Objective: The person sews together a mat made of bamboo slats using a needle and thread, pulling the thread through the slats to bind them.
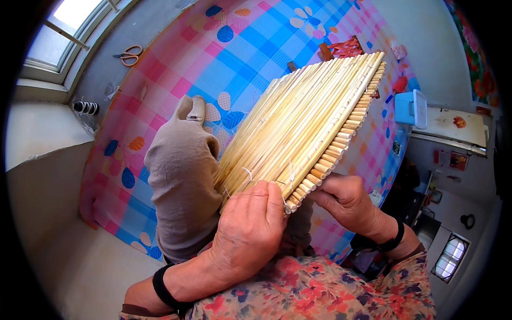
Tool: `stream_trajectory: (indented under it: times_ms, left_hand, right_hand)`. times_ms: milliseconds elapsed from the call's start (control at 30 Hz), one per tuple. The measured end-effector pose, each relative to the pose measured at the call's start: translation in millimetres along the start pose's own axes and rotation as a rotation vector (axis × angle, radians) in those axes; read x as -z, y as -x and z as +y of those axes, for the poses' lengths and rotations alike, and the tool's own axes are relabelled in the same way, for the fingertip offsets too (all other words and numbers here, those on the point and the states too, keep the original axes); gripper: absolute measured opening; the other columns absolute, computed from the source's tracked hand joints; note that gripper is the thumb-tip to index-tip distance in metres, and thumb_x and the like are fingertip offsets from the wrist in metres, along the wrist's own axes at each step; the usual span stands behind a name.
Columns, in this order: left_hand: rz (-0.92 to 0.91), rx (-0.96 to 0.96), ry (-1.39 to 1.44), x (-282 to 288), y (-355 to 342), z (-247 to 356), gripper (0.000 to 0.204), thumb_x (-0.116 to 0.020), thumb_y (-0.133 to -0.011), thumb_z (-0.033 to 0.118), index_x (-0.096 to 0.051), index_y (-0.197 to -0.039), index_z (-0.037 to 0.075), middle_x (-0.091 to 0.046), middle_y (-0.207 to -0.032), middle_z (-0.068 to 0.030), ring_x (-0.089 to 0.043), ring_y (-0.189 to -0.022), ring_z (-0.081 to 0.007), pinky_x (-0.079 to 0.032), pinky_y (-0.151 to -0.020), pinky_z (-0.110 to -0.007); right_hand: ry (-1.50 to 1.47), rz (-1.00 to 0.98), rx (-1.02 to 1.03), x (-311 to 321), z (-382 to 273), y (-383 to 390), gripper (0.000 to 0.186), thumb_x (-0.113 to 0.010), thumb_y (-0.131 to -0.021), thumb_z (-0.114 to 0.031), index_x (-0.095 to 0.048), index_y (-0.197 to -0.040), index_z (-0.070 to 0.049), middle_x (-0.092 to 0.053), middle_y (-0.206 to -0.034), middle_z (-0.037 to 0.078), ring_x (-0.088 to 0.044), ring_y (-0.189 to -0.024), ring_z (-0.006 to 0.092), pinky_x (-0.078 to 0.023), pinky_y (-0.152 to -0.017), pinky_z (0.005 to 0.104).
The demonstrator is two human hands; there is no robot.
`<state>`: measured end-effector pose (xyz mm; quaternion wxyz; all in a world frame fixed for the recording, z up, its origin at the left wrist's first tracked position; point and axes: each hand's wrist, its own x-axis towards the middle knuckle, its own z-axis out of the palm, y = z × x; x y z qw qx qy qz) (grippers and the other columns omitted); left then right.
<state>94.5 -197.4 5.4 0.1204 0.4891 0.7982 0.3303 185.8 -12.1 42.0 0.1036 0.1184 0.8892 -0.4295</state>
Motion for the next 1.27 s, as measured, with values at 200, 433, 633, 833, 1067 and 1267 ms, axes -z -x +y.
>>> stream_trajectory:
  times_ms: [200,433,633,833,1067,1267]
  left_hand:
    - [0.016,-0.028,0.034,-4,0,0,0.049,-0.068,-0.065,0.006,-0.052,-0.109,-0.008,-0.059,-0.101,-0.0220,-0.061,-0.087,-0.0339,-0.050,-0.076,-0.038]
    - [0.018,-0.048,0.023,-4,0,-1,0.048,-0.066,-0.066,0.006,-0.051,-0.109,-0.008,-0.059,-0.101,-0.0222,-0.061,-0.087,-0.0339,-0.051,-0.075,-0.038]
    - [0.025,-0.056,0.026,-6,0,-4,0.047,-0.064,-0.065,0.006,-0.051,-0.109,-0.009,-0.058,-0.100,-0.0222,-0.061,-0.087,-0.0334,-0.051,-0.075,-0.038]
    - [0.049,-0.084,0.033,-8,-1,-6,0.045,-0.062,-0.066,0.004,-0.051,-0.108,-0.010,-0.058,-0.098,-0.0220,-0.061,-0.086,-0.0328,-0.051,-0.074,-0.037]
    - [0.014,-0.099,-0.022,-4,-3,-6,0.042,-0.059,-0.068,0.003,-0.051,-0.107,-0.010,-0.058,-0.097,-0.0221,-0.061,-0.079,-0.0311,-0.051,-0.069,-0.036]
    - [0.040,-0.134,-0.031,-8,-2,-5,0.046,-0.060,-0.067,0.005,-0.050,-0.109,-0.011,-0.058,-0.098,-0.0227,-0.061,-0.079,-0.0323,-0.051,-0.068,-0.036]
  right_hand:
    - [-0.052,-0.009,-0.095,3,-7,2,0.020,-0.064,-0.081,-0.005,-0.064,-0.100,-0.004,-0.061,-0.080,0.017,-0.063,-0.075,0.0318,-0.050,-0.067,0.0353]
    - [0.082,0.061,0.039,2,-4,-2,0.019,-0.063,-0.081,-0.005,-0.063,-0.100,-0.003,-0.061,-0.077,0.016,-0.062,-0.073,0.0321,-0.050,-0.065,0.0351]
    - [-0.254,-0.109,-0.361,9,-13,3,0.016,-0.058,-0.087,-0.006,-0.061,-0.102,0.000,-0.059,-0.069,0.009,-0.059,-0.059,0.0169,-0.046,-0.055,0.0278]
    - [-0.448,-0.143,-0.558,13,-26,-5,0.020,-0.049,-0.092,-0.009,-0.056,-0.109,0.001,-0.056,-0.067,0.003,-0.053,-0.057,0.0073,-0.041,-0.050,0.0227]
    - [-0.477,-0.187,-0.577,13,-27,-11,0.020,-0.046,-0.094,-0.014,-0.055,-0.105,0.000,-0.050,-0.063,0.000,-0.043,-0.048,0.0055,-0.035,-0.045,0.0201]
    - [-0.687,-0.215,-0.753,10,-28,-17,0.019,-0.046,-0.093,-0.012,-0.056,-0.105,-0.001,-0.051,-0.066,0.003,-0.046,-0.052,0.0080,-0.036,-0.046,0.0213]
